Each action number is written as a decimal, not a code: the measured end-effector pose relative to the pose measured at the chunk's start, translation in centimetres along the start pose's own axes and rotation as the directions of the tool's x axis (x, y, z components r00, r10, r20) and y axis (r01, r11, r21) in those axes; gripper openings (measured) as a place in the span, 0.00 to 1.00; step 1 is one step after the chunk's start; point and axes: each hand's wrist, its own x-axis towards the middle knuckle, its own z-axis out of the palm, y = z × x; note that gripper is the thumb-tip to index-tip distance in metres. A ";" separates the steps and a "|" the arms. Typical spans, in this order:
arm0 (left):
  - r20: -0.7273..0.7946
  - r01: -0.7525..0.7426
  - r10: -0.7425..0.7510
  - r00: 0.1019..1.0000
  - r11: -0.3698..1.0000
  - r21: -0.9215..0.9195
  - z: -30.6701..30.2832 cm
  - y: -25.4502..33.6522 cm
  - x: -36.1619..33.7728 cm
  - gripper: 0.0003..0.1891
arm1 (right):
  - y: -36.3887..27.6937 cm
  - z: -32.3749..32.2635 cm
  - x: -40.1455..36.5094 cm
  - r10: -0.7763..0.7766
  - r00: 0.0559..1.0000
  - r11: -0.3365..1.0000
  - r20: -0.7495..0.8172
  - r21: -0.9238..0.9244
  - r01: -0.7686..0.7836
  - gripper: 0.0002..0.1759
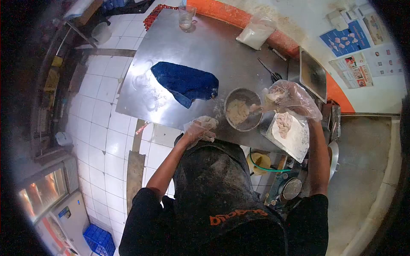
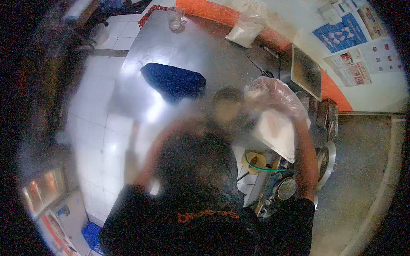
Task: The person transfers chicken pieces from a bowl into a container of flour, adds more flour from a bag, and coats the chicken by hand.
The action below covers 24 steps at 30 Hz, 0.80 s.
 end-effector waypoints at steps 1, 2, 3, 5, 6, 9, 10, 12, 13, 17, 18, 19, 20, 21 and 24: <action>0.002 -0.012 0.012 1.000 1.000 0.007 -0.8 0.4 0.1 0.29 | -1.5 -0.2 0.2 0.038 0.998 0.984 0.043 -0.176 -0.030 0.22; 0.001 -0.010 0.010 1.000 1.000 0.007 -0.1 -0.2 0.0 0.29 | -2.8 -0.3 0.4 0.083 0.993 0.936 0.079 -0.348 -0.051 0.19; 0.000 0.018 -0.018 1.000 1.000 -0.015 0.5 -0.8 0.0 0.30 | -3.8 -0.4 0.2 0.083 0.993 0.936 0.081 -0.347 -0.050 0.19; -0.003 0.048 -0.048 0.999 0.998 -0.037 2.9 -2.8 -0.2 0.30 | -5.2 -0.2 -0.5 0.129 0.988 0.959 0.079 -0.265 -0.104 0.20; -0.011 0.049 -0.051 0.999 0.988 -0.146 4.4 -4.0 -0.4 0.30 | -5.5 0.0 -0.7 0.128 0.988 0.959 0.081 -0.265 -0.103 0.20; 0.054 0.167 -0.159 0.986 0.889 -0.426 2.9 -2.8 -0.5 0.30 | -6.3 0.1 -1.0 0.134 0.991 0.991 -0.026 0.023 -0.133 0.22; 0.123 0.259 -0.230 0.965 0.791 -0.554 1.7 -1.8 -0.4 0.30 | -6.7 -0.1 -0.8 0.196 0.980 0.979 0.009 -0.058 -0.196 0.24; 0.281 0.421 -0.335 0.899 0.489 -0.764 0.1 -0.1 -0.3 0.30 | -6.7 -0.6 -0.6 0.260 0.965 0.957 0.034 -0.140 -0.253 0.27; 0.355 0.467 -0.357 0.864 0.308 -0.829 -0.1 0.1 -0.2 0.30 | -6.6 -1.0 -0.5 0.240 0.968 0.955 0.065 -0.194 -0.224 0.28; 0.566 0.514 -0.340 0.751 -0.237 -0.825 1.7 -1.0 -0.6 0.31 | -5.8 -1.2 -0.3 0.217 0.974 0.967 0.056 -0.151 -0.207 0.34; 0.276 0.364 -0.238 0.931 0.645 -0.672 4.8 -3.7 -1.3 0.31 | -6.4 -1.1 -0.4 0.221 0.973 0.966 0.060 -0.154 -0.210 0.34; 0.168 -0.102 0.096 0.981 0.994 0.025 6.7 -5.2 -1.8 0.31 | -7.4 -0.9 -0.5 0.248 0.968 0.944 0.041 -0.234 -0.232 0.36; 0.167 -0.100 0.094 0.981 0.995 0.023 5.2 -3.7 -1.5 0.31 | -8.0 -0.8 -0.5 0.273 0.962 0.916 0.020 -0.312 -0.253 0.37; 0.117 -0.077 0.071 0.991 0.996 0.050 3.5 -2.3 -1.4 0.31 | -6.4 -1.2 -0.5 0.274 0.962 0.915 0.021 -0.313 -0.253 0.37; 0.056 -0.042 0.037 0.998 0.995 0.096 4.4 -3.0 -1.3 0.28 | -3.2 -2.6 -0.4 0.067 0.994 0.997 0.089 0.034 -0.070 0.36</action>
